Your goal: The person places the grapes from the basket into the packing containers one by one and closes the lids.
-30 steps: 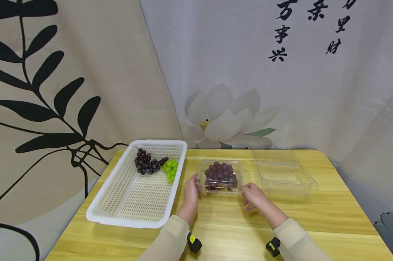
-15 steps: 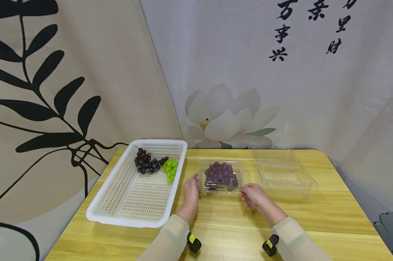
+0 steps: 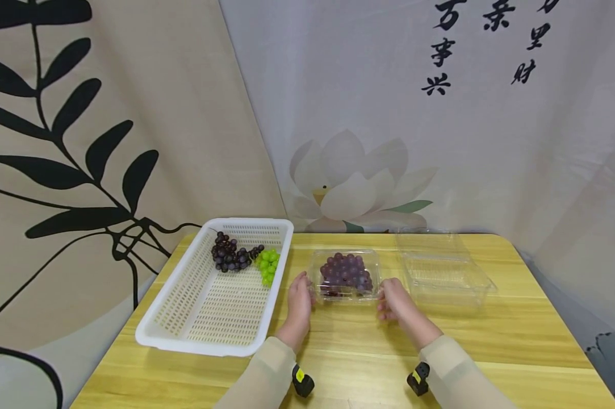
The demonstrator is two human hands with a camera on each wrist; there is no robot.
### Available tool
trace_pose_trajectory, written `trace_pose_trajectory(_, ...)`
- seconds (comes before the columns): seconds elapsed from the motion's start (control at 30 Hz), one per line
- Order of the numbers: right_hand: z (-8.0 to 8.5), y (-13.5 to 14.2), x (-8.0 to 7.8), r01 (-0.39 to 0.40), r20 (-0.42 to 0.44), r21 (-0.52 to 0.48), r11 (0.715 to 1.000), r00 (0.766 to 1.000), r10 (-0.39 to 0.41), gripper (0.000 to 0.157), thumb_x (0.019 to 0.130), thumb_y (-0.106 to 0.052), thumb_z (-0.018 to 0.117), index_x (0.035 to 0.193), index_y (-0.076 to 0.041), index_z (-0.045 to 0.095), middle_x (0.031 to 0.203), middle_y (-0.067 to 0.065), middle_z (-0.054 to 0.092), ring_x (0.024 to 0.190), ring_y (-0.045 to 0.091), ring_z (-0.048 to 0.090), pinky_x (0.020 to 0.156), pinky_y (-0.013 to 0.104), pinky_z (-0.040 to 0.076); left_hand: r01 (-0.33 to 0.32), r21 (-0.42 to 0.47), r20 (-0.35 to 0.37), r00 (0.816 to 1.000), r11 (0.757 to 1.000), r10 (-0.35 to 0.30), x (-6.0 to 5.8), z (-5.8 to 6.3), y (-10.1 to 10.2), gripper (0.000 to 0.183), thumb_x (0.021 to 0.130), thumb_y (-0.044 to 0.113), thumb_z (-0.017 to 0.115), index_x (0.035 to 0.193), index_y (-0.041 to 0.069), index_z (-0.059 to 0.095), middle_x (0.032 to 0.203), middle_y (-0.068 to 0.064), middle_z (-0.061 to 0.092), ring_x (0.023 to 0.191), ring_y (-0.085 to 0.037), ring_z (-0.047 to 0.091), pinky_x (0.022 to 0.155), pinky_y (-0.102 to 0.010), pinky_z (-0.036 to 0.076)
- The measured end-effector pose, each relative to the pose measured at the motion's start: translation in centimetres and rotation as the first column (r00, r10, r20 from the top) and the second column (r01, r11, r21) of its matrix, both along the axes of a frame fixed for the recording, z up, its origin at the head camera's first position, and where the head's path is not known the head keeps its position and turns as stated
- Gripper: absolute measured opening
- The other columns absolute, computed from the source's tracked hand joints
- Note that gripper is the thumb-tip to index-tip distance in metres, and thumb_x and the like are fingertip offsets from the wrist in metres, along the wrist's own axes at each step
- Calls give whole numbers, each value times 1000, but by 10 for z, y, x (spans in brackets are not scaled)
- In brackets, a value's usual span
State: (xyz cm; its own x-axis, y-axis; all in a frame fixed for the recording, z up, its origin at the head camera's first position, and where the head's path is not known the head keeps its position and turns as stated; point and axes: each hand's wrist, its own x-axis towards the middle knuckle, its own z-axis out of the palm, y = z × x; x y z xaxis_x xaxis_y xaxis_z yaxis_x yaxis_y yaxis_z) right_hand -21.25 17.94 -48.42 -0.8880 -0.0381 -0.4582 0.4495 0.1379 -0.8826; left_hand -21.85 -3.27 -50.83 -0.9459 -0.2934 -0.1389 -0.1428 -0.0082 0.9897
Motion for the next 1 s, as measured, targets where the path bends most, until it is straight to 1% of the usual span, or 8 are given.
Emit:
trace_pose_trajectory(0.1, 0, 1, -4, 13, -44, 12, 1000, 999, -12, 47, 102, -25, 28, 138, 5, 22, 94, 9, 44, 69, 14, 49, 59, 29, 50, -1, -2, 7, 1000, 1000, 1, 3, 2, 0, 49, 97, 21, 37, 139, -2, 42, 92, -15, 53, 62, -12, 43, 59, -26, 44)
trace_pose_trajectory(0.17, -1, 1, -7, 15, -66, 20, 1000, 998, -14, 51, 104, -28, 28, 141, 5, 21, 97, 9, 42, 72, 13, 47, 63, 30, 49, 6, -10, 21, 1000, 1000, -5, 5, 3, 1, 48, 96, 21, 35, 138, -1, 43, 86, -15, 54, 61, -13, 44, 58, -25, 43)
trace_pose_trajectory(0.3, -2, 0, -11, 25, -75, 6, 1000, 997, -25, 52, 104, -31, 27, 144, 3, 22, 89, 5, 41, 69, 12, 42, 64, 31, 45, 32, -40, 60, 998, 999, -30, 9, 3, 1, 49, 95, 23, 34, 138, 3, 45, 84, -13, 54, 60, -15, 45, 55, -26, 42)
trace_pose_trajectory(0.4, -3, -1, -14, 47, -82, -10, 999, 995, -48, 52, 105, -31, 26, 144, 2, 24, 82, 1, 38, 65, 11, 38, 63, 30, 42, 47, -61, 70, 997, 997, -43, 11, 3, 0, 49, 95, 25, 37, 138, 4, 45, 89, -13, 56, 61, -15, 46, 53, -25, 41)
trace_pose_trajectory(0.5, -3, -2, -17, 70, -87, -17, 997, 994, -71, 51, 105, -31, 27, 145, 0, 27, 77, -1, 37, 64, 11, 37, 64, 30, 40, 48, -70, 61, 997, 996, -44, 13, 2, 0, 47, 95, 23, 39, 137, 2, 46, 90, -14, 58, 60, -16, 47, 50, -25, 40)
trace_pose_trajectory(0.6, -4, -3, -18, 85, -84, -22, 996, 993, -86, 49, 105, -30, 27, 145, -1, 29, 77, -2, 37, 64, 11, 38, 64, 29, 41, 44, -72, 41, 998, 996, -41, 13, 1, 0, 45, 95, 20, 41, 136, 0, 46, 88, -15, 59, 58, -15, 48, 48, -24, 40)
trace_pose_trajectory(0.8, -4, -2, -21, 110, -68, -37, 993, 991, -112, 48, 104, -27, 31, 142, 3, 31, 82, -1, 43, 66, 9, 44, 62, 25, 42, 32, -99, -5, 999, 995, -33, 13, -2, -1, 41, 93, 11, 44, 131, -3, 50, 84, -6, 54, 55, -11, 46, 48, -23, 39)
trace_pose_trajectory(1.0, -5, -3, -23, 119, -73, -36, 992, 990, -121, 47, 104, -25, 32, 142, 3, 33, 86, -1, 45, 65, 9, 45, 61, 23, 42, 36, -118, -11, 999, 992, -38, 12, -3, -1, 41, 94, 8, 44, 132, -6, 49, 79, -5, 51, 54, -9, 44, 47, -23, 38)
